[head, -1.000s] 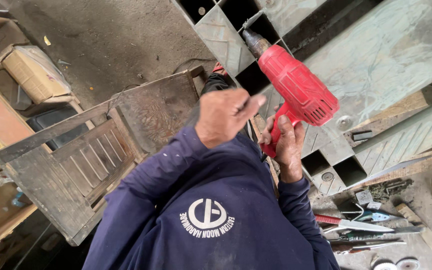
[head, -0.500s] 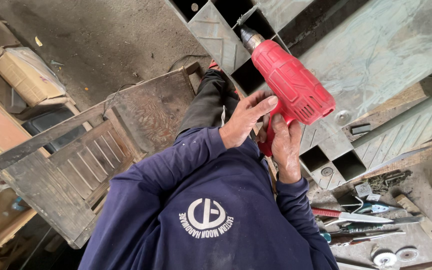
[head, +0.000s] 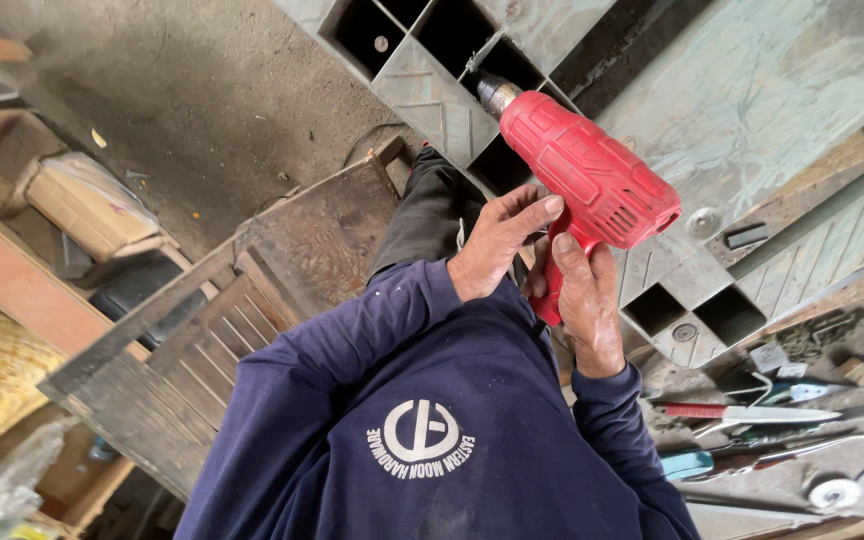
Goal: The person uses a metal file to smooth the edges of a large, grey metal structure with a grid pattern. They then use a green rotary tool to grind or clean the interior of the grid cells. Finally, the person uses a red power drill to work on the same area of the metal structure.
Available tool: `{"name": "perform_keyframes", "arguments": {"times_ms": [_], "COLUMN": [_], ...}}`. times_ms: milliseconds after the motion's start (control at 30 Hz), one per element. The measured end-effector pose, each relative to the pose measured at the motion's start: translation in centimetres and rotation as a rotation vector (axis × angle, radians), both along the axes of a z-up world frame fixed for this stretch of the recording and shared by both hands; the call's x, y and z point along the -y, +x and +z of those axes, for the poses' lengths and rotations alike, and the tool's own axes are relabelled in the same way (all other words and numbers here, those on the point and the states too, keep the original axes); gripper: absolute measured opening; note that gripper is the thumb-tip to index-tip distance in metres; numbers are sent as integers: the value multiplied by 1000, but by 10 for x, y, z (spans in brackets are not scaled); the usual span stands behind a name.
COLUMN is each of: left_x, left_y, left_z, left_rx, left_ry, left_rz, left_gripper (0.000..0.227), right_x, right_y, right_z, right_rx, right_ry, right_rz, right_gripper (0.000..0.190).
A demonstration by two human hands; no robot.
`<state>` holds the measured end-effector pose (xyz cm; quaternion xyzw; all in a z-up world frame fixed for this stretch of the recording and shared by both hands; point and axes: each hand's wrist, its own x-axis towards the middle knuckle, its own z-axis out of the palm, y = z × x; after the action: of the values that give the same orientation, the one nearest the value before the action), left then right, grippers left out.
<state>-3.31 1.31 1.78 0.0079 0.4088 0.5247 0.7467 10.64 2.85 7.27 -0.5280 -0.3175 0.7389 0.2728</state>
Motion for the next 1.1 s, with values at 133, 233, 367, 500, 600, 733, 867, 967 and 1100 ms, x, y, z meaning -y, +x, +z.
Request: {"name": "perform_keyframes", "arguments": {"times_ms": [133,233,367,500,600,733,867,967,1100], "left_x": [-2,-6,-7,-9,-6,-8,-12,-11,-12], "left_y": [-12,-22,-34,-35,-44,-65,-81,-87,-89], "left_z": [10,11,6,-2,-5,-5,-10,-12,-13], "left_rx": [21,8,-24,-66,-63,-100,-104,-94,-113], "left_ry": [-41,-30,-18,29,34,83,94,118,140], "left_rz": [-72,-131,-223,-235,-265,-375,-439,-461,-481], "left_gripper": [32,32,34,35,32,30,29,31,32], "right_x": [4,6,10,14,20,26,31,33,35], "right_y": [-11,-20,-32,-41,-49,-69,-84,-92,-96], "right_z": [2,7,10,14,16,13,13,13,11], "right_rx": [-6,-20,-37,-80,-52,-37,-19,-18,-4], "right_ry": [29,53,42,85,73,98,106,109,107], "right_rz": [-40,-69,-133,-185,-209,-284,-344,-372,-389], "right_gripper": [52,53,51,49,50,50,51,53,57]}}
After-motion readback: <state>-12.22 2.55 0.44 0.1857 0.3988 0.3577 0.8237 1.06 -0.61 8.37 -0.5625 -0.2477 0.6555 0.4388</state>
